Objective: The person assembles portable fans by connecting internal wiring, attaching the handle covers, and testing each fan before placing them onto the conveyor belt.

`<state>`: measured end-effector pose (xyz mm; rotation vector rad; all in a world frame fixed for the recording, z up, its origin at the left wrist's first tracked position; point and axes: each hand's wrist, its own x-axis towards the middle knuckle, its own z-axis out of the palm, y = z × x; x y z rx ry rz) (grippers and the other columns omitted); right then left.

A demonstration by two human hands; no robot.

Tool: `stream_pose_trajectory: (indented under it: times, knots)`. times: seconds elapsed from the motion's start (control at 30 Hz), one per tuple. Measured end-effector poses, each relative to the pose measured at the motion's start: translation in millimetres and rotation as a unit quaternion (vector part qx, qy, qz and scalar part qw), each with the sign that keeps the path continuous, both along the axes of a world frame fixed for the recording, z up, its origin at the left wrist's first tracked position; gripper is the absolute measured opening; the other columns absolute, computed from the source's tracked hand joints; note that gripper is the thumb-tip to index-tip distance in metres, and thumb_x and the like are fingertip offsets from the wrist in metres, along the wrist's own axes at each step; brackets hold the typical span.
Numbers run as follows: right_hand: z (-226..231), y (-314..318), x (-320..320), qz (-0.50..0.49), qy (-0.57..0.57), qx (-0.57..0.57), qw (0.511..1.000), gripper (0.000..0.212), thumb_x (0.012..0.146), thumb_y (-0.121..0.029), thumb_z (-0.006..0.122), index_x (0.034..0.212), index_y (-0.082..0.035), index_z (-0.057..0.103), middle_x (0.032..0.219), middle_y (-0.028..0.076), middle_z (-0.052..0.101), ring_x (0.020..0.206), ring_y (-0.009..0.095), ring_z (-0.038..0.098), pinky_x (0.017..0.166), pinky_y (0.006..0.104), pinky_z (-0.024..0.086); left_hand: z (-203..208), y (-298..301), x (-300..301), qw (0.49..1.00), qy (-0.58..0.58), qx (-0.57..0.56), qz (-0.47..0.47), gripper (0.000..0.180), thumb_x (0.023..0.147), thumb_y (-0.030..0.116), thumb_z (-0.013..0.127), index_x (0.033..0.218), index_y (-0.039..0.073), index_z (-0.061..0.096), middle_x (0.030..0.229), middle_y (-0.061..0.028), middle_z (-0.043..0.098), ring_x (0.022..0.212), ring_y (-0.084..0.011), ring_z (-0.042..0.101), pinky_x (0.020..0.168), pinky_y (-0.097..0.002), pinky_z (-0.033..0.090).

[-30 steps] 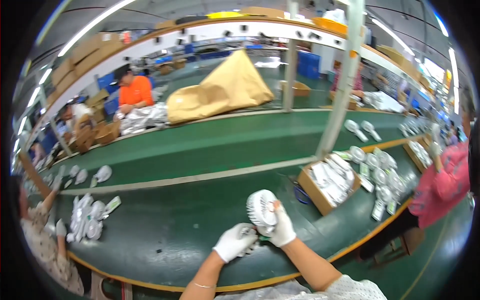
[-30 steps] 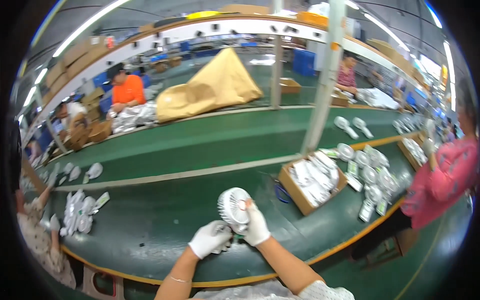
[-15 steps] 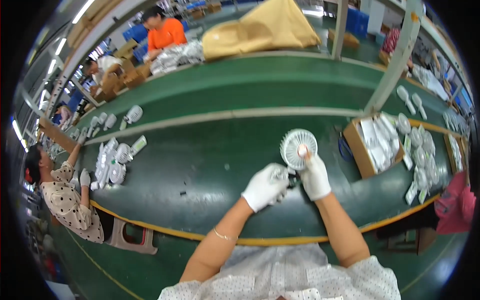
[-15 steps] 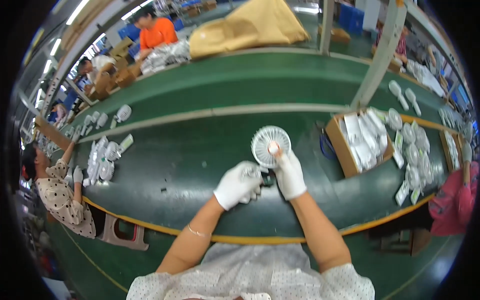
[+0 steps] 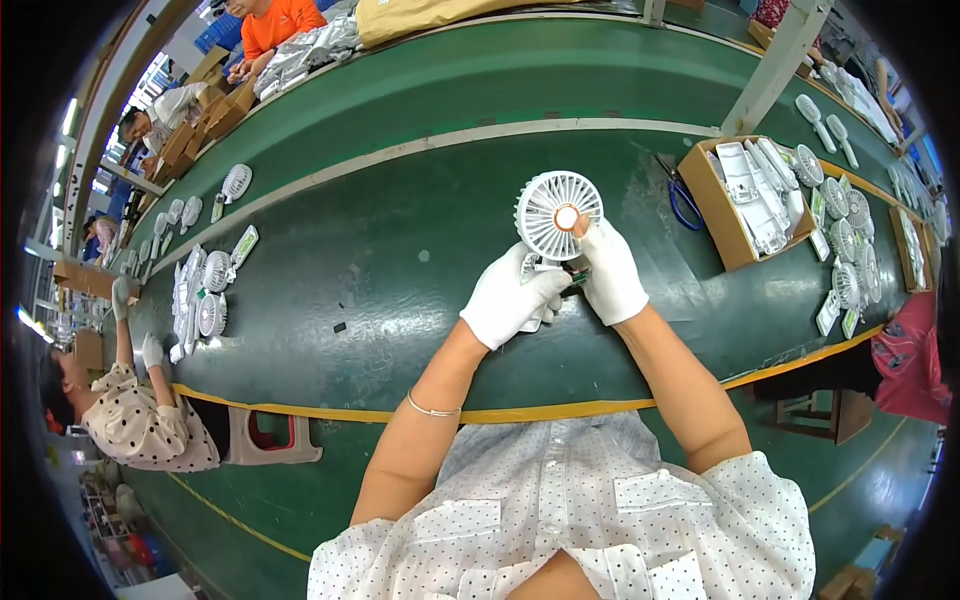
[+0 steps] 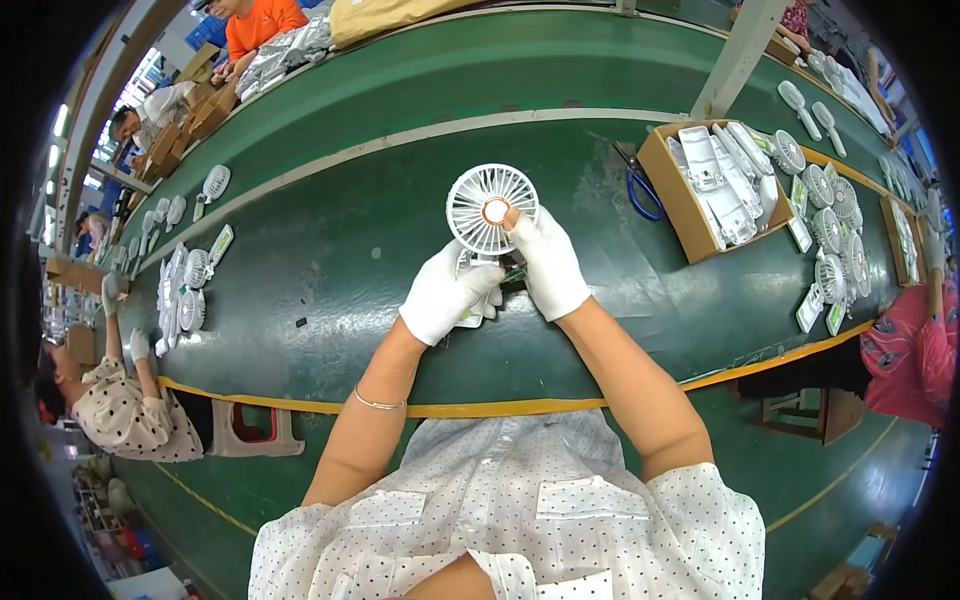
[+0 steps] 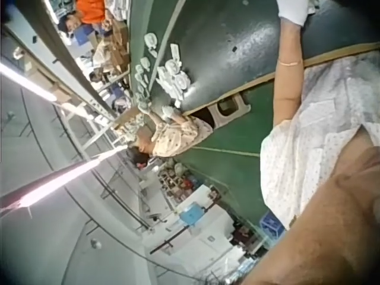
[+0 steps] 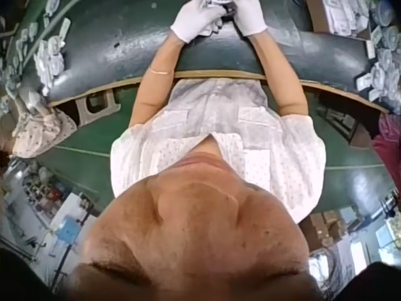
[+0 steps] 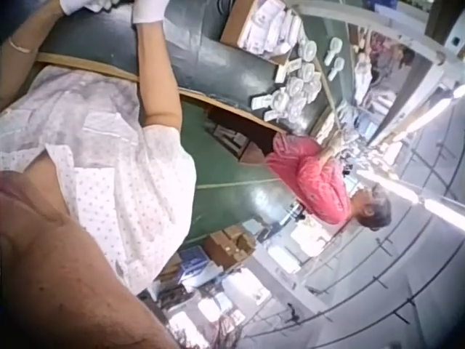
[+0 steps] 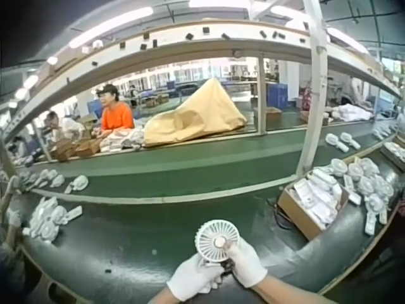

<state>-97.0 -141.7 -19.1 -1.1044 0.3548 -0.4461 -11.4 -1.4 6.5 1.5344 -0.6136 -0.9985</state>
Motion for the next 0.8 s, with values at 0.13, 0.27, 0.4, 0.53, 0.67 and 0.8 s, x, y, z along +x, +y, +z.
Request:
stream_pose_trajectory:
  times: [0.13,0.27,0.4,0.53,0.67,0.8]
  knots:
    - [-3,2,1,-0.006,0.026,-0.040,0.999,0.043,0.101,-0.042,0.057,0.123,-0.006,0.057,0.102,0.000,0.064,0.086,0.007,0.055,0.072,0.0240,0.044,-8,-1,-4,1.000,-0.013,-0.019,0.010,0.030,0.100,0.023,0.057,0.114,-0.003,0.054,0.076,-0.0079,0.064,0.056,-0.0112,0.060,0.047,-0.0248,0.049]
    - [-2,-2,1,0.008,0.015,-0.046,0.999,0.039,0.102,-0.035,0.055,0.125,-0.004,0.057,0.104,0.001,0.064,0.089,0.007,0.057,0.077,0.0249,0.047,1,-1,-3,0.996,0.017,-0.058,0.069,0.032,0.101,0.025,0.055,0.117,-0.002,0.054,0.084,-0.0090,0.065,0.060,-0.0134,0.064,0.053,-0.0268,0.054]
    - [18,-1,-2,0.073,0.076,-0.159,0.982,0.035,0.099,-0.023,0.054,0.126,0.000,0.060,0.106,0.005,0.067,0.086,0.009,0.062,0.075,0.0255,0.052,-5,0,7,0.990,-0.019,-0.084,0.116,0.033,0.102,0.028,0.054,0.116,-0.002,0.055,0.086,-0.0091,0.065,0.064,-0.0148,0.066,0.056,-0.0279,0.056]
    - [20,-10,-6,0.101,0.092,-0.119,0.983,0.037,0.098,-0.018,0.056,0.128,0.003,0.058,0.106,0.008,0.067,0.086,0.011,0.063,0.073,0.0269,0.054,-4,-1,6,0.983,-0.024,-0.064,0.169,0.032,0.100,0.025,0.056,0.118,-0.001,0.057,0.088,-0.0099,0.068,0.061,-0.0150,0.067,0.053,-0.0283,0.055]
    - [22,-4,-10,0.185,-0.049,0.112,0.975,0.052,0.088,0.003,0.050,0.140,0.006,0.046,0.108,0.012,0.063,0.084,0.015,0.063,0.078,0.0295,0.053,-10,0,14,0.975,-0.140,-0.063,0.160,0.032,0.101,0.026,0.054,0.118,-0.001,0.060,0.092,-0.0113,0.070,0.070,-0.0183,0.069,0.064,-0.0311,0.056]
    - [26,2,-12,0.183,0.010,-0.046,0.982,0.049,0.085,0.006,0.051,0.133,0.000,0.057,0.108,0.009,0.063,0.086,0.015,0.062,0.079,0.0292,0.052,-19,2,17,0.964,-0.230,0.010,0.136,0.031,0.101,0.024,0.049,0.115,0.000,0.062,0.098,-0.0162,0.071,0.093,-0.0247,0.070,0.082,-0.0361,0.053]
